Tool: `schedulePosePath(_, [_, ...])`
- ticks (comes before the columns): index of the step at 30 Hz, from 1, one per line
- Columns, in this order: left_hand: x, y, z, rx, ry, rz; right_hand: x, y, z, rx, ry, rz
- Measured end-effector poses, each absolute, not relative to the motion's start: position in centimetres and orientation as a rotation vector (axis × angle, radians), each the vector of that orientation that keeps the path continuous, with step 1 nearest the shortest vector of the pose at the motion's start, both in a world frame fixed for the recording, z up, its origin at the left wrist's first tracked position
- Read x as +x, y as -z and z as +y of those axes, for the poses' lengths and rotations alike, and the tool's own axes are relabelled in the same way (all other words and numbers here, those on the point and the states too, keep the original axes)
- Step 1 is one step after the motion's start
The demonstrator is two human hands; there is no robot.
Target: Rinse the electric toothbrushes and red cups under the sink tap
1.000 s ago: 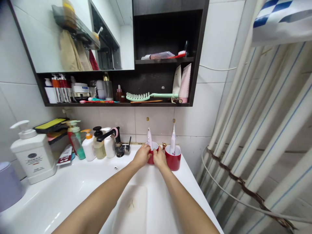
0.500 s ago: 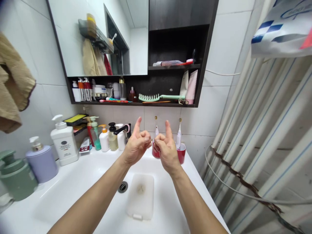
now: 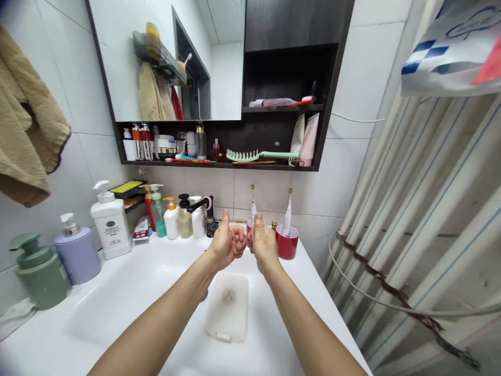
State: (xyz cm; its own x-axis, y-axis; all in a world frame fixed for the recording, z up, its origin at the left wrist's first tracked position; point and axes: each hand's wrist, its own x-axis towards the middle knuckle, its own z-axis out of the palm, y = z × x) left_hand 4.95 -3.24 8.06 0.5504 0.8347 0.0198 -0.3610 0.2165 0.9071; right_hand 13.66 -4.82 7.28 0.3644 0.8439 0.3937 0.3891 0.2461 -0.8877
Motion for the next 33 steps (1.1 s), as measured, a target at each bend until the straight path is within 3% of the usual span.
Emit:
schedulePosePath(6, [3.7,-1.9,-1.6,0.98,-0.934,0.878,21.1,-3.8,-0.4,-1.715,-0.07,-1.08])
schedulePosePath(11, [3.0,1.7,-1.1,0.924,-0.957,0.938,24.9,-1.5,1.1,-1.885,-0.05,-1.111])
schedulePosePath(23, [6.6,-1.2,-0.8,1.297,-1.199,0.847,20.2,1.0,-7.1,-1.805,-0.122,-1.579])
schedulePosePath(33, [4.5,2.0,1.1,1.263,-1.429,0.919,13.2,4.8,-6.5,-1.705,-0.312,-1.719])
